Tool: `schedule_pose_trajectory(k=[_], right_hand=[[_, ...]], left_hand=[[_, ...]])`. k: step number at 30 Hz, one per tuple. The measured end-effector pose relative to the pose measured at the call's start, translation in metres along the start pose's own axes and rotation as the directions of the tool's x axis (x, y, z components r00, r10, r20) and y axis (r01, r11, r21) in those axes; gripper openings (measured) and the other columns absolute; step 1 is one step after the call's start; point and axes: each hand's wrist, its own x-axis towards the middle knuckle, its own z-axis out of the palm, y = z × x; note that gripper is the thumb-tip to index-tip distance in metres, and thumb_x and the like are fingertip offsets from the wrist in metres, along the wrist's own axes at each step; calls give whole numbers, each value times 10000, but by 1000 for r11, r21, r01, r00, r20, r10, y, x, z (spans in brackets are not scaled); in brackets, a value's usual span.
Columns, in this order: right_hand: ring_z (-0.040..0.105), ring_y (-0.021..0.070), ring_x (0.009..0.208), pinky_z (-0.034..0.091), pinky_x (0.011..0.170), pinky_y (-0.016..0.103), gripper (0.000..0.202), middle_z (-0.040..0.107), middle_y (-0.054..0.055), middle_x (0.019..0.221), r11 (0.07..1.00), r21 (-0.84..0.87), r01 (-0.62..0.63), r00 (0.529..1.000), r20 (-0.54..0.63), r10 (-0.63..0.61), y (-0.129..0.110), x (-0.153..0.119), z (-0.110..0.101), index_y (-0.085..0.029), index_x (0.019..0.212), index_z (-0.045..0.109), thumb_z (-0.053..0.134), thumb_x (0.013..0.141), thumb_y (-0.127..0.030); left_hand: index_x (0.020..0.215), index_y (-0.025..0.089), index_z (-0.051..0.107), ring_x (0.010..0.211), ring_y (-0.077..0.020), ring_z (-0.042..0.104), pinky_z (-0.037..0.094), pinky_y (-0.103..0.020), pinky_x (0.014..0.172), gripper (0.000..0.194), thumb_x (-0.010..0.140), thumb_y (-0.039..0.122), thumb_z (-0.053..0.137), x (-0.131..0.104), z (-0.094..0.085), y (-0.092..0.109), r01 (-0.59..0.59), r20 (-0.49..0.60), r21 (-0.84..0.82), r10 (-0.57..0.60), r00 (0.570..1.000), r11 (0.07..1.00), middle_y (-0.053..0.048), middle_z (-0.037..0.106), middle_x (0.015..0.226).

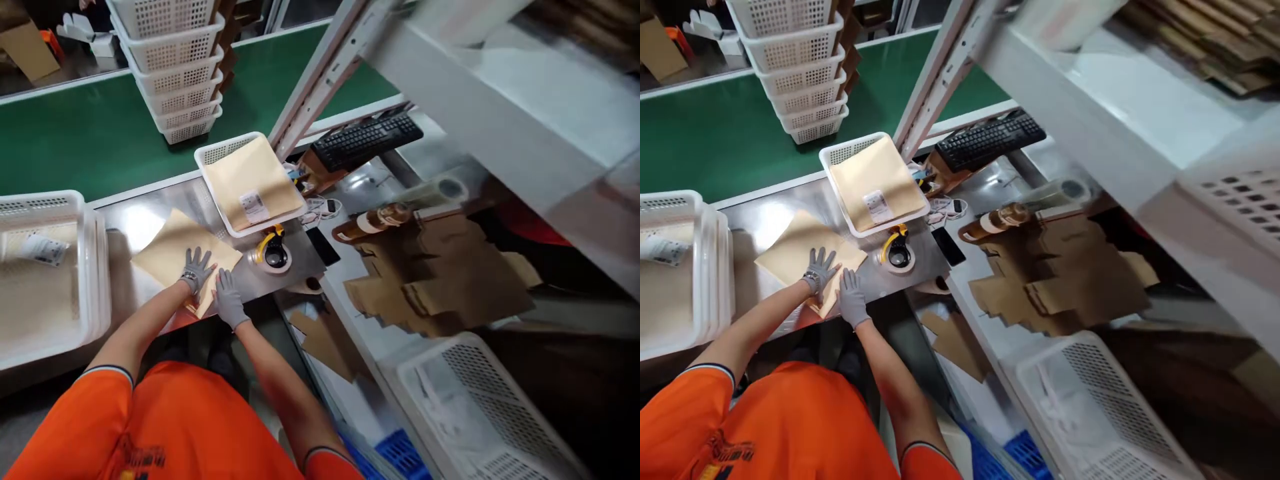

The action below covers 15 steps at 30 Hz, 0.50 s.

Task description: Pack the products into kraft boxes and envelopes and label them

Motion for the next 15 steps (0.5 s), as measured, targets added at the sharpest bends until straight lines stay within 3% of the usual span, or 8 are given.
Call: schedule_pose_trajectory(k=[3,7,10,13,15], right_hand=[[201,382,1770,177,1432,640,692,304,282,1850,998,-64,-5,1000,23,6,12,12,-11,58,1703,446,431,1096,-275],[223,393,1760,185,1424,626,721,318,296,1842,986,-159,-49,997,45,57,32,44,-43,88,1696,427,444,1072,-273],[277,392,1739,190,1417,604,712,350,312,1823,972,-215,-100,989,86,121,37,71,-66,73,1687,452,466,1058,-259],[364,406,1693,245,1385,605,699,402,353,1779,949,-261,-178,977,71,203,30,91,-80,74,1659,484,500,1038,-246],[400,424,1664,282,1356,625,697,441,394,1735,939,-282,-194,976,41,214,23,94,-83,103,1637,482,501,1025,-231]], left_hand=[[1795,303,403,1698,-684,-1,-109,-949,1234,1463,502,528,1050,-8,9,1,-90,-18,-15,90,996,996,-222,141,1913],[1751,328,476,1715,-622,152,-20,-942,1265,1127,717,439,913,-38,30,13,-185,-12,-66,185,983,981,-192,252,1894],[1721,320,525,1737,-561,173,-7,-875,1326,1073,707,371,875,-71,48,29,-218,3,-82,219,976,973,-193,262,1889],[1640,310,633,1739,-503,236,132,-783,1373,992,677,371,865,-101,59,46,-206,15,-50,207,978,977,-215,300,1870],[1478,306,771,1666,-499,410,304,-762,1327,790,700,417,851,-115,59,56,-202,47,-37,204,978,979,-233,494,1765]])
